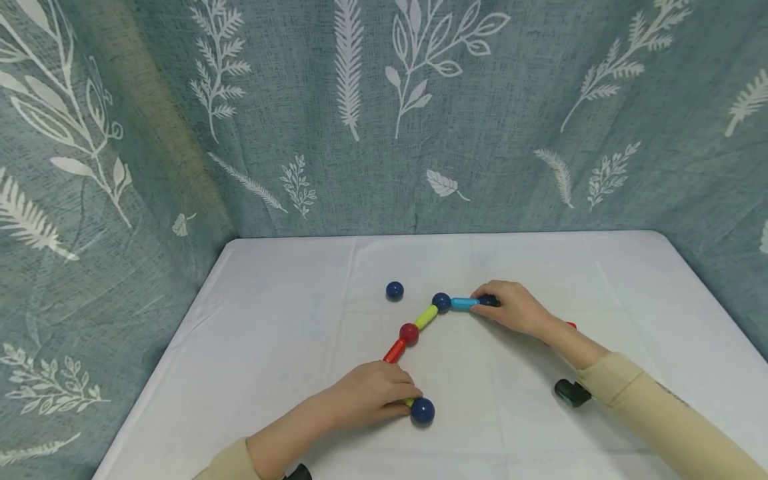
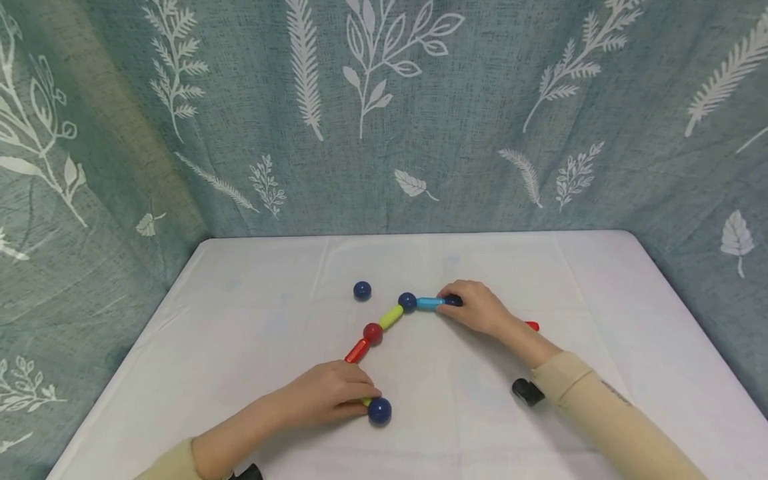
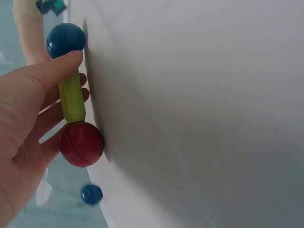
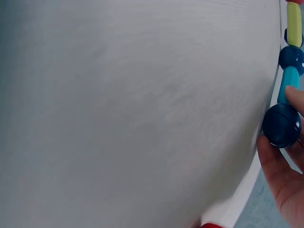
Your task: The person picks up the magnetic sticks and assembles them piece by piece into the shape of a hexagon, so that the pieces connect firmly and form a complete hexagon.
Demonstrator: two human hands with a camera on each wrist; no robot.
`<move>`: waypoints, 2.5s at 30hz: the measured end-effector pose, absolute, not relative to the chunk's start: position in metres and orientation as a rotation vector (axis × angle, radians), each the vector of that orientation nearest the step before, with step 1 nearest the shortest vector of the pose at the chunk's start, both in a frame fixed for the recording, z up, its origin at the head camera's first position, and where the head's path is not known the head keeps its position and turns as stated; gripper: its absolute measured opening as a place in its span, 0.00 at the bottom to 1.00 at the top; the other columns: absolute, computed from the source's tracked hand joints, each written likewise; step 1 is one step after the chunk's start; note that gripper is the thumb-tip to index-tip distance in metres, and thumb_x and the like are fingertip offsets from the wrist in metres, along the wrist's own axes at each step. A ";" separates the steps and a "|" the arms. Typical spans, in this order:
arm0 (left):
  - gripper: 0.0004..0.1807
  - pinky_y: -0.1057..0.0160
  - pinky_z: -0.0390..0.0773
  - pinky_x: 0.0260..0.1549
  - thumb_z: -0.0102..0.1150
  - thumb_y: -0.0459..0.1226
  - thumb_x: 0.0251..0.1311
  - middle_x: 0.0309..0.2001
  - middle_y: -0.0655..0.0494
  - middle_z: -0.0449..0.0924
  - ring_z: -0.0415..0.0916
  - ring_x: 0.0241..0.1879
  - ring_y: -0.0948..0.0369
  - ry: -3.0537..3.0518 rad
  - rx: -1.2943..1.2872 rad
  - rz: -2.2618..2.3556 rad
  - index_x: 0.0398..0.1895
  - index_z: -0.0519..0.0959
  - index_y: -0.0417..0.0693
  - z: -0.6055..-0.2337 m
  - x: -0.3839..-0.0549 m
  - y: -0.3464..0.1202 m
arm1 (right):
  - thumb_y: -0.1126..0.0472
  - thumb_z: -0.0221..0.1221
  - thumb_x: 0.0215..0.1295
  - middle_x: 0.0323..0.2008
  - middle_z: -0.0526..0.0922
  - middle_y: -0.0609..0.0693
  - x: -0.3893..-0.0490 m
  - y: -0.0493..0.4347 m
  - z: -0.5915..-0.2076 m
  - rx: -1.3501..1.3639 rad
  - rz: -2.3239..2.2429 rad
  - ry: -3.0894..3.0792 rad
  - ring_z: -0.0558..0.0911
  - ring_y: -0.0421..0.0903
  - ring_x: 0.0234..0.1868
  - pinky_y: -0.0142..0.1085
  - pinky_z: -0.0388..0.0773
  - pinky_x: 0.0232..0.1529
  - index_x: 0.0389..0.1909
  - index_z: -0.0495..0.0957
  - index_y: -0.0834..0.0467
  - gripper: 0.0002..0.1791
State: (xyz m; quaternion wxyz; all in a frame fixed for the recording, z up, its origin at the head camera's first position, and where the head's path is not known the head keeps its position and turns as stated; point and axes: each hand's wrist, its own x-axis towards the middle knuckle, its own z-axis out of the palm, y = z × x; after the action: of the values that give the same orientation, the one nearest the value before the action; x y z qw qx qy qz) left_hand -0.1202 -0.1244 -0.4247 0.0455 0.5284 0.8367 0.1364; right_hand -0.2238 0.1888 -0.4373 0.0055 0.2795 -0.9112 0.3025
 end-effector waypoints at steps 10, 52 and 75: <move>0.14 0.82 0.64 0.43 0.59 0.46 0.66 0.43 0.67 0.81 0.73 0.41 0.72 2.428 1.791 0.334 0.52 0.82 0.56 -0.427 -0.113 -0.090 | 0.60 0.66 0.62 0.38 0.84 0.49 -0.232 0.173 -0.437 0.884 0.940 -2.882 0.79 0.43 0.37 0.40 0.76 0.40 0.43 0.84 0.59 0.11; 0.30 0.56 0.68 0.49 0.56 0.73 0.46 0.40 0.63 0.74 0.65 0.50 0.61 2.912 1.621 0.010 0.38 0.78 0.63 -0.431 -0.106 -0.103 | 0.59 0.65 0.63 0.41 0.83 0.47 -0.230 0.144 -0.441 1.069 1.120 -2.860 0.78 0.40 0.39 0.34 0.74 0.39 0.44 0.83 0.57 0.10; 0.22 0.57 0.74 0.54 0.63 0.47 0.63 0.55 0.55 0.77 0.71 0.57 0.58 2.856 1.148 0.894 0.57 0.78 0.49 -0.430 -0.198 -0.069 | 0.60 0.59 0.69 0.47 0.83 0.49 -0.213 0.199 -0.425 0.840 1.213 -2.848 0.80 0.48 0.49 0.37 0.79 0.46 0.50 0.82 0.58 0.12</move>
State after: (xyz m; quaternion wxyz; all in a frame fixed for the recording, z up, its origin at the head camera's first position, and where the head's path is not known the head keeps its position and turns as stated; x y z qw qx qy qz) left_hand -0.1985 -0.0692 -0.4297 -0.0318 0.3581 0.8905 0.2788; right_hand -0.2134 0.1990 -0.4253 -0.0328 0.2619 -0.8874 0.3779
